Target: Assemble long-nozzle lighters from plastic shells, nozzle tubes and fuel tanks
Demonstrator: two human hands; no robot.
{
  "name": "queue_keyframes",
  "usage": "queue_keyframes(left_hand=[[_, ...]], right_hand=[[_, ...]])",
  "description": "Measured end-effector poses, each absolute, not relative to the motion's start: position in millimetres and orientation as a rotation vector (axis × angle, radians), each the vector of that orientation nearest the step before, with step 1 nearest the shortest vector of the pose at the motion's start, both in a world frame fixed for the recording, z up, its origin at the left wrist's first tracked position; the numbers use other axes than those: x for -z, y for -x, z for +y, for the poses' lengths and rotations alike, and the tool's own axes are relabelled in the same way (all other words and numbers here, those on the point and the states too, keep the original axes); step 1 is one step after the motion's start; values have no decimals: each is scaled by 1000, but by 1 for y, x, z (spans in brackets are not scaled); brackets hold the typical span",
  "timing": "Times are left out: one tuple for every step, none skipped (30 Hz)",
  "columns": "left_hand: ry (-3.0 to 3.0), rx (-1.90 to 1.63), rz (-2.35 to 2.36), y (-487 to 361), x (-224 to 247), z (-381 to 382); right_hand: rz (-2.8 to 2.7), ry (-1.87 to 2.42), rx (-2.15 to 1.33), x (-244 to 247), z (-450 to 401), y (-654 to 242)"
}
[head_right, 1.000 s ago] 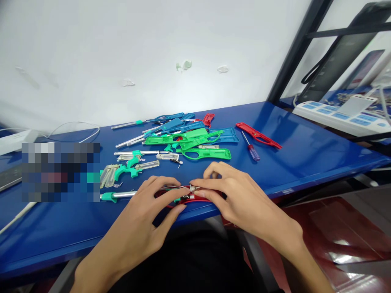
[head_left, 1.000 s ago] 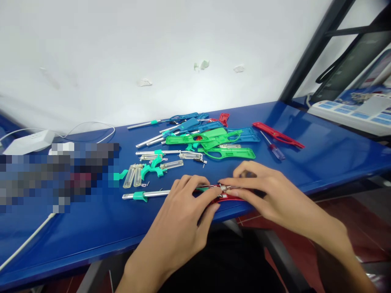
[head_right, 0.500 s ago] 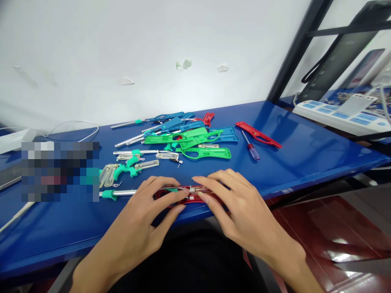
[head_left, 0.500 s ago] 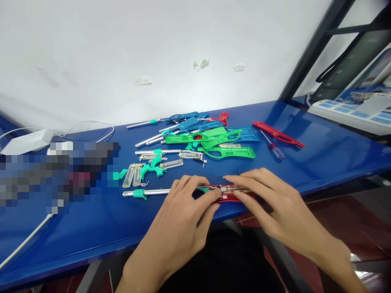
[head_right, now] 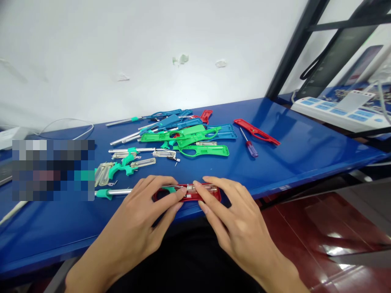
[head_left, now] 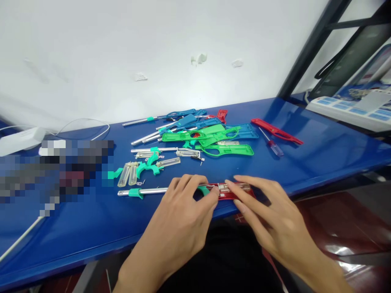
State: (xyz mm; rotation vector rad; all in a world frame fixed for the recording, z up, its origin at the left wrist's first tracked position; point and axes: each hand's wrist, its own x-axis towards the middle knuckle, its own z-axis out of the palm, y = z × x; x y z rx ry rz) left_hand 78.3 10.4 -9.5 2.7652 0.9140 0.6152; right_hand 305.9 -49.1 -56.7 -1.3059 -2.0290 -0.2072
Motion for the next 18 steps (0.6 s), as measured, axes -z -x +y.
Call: queue_keyframes(left_hand=[[-2762, -618, 914, -78, 10, 10], [-2759, -620, 915, -78, 10, 10], [-2757, -621, 916, -78, 10, 10], [-2757, -619, 918, -78, 10, 9], [-2759, -620, 918, -77, 10, 8], [-2762, -621, 920, -77, 11, 8], [-2769, -625, 918, -77, 11, 7], [-2776, -627, 918, -77, 11, 7], [-2779, -630, 921, -77, 11, 7], [-2775, -633, 924, -77, 12, 7], [-2762, -640, 930, -77, 12, 7], [-2738, -654, 938, -78, 13, 7], [-2705, -679, 946, -78, 14, 8], [-2666, -707, 956, -78, 14, 9], [-2631, -740, 961, -79, 15, 10], [-2599, -770, 968, -79, 16, 10], [-2575, -795, 976, -79, 16, 11], [-2558, -814, 986, -79, 17, 11]], right_hand=[[-2016, 1318, 218, 58, -50, -305], [-2007, 1328, 225, 58, -51, -305], [-2006, 1335, 227, 59, -51, -304], [-2012, 1337, 226, 59, -52, -304], [-2020, 1337, 225, 59, -52, -303], [-2026, 1337, 232, 59, -52, -303], [-2032, 1341, 242, 58, -51, -302], [-2039, 1347, 254, 58, -51, -302], [-2045, 1353, 264, 58, -51, -301], [-2053, 1359, 272, 58, -51, -300], [-2062, 1366, 274, 58, -51, -300], [-2069, 1369, 273, 59, -52, -299], [-2070, 1372, 271, 59, -52, -299], [-2067, 1375, 270, 59, -53, -298], [-2065, 1378, 268, 60, -53, -298], [-2064, 1383, 266, 60, -54, -298], [-2064, 1390, 267, 60, -54, -298], [-2066, 1399, 271, 60, -54, -298]])
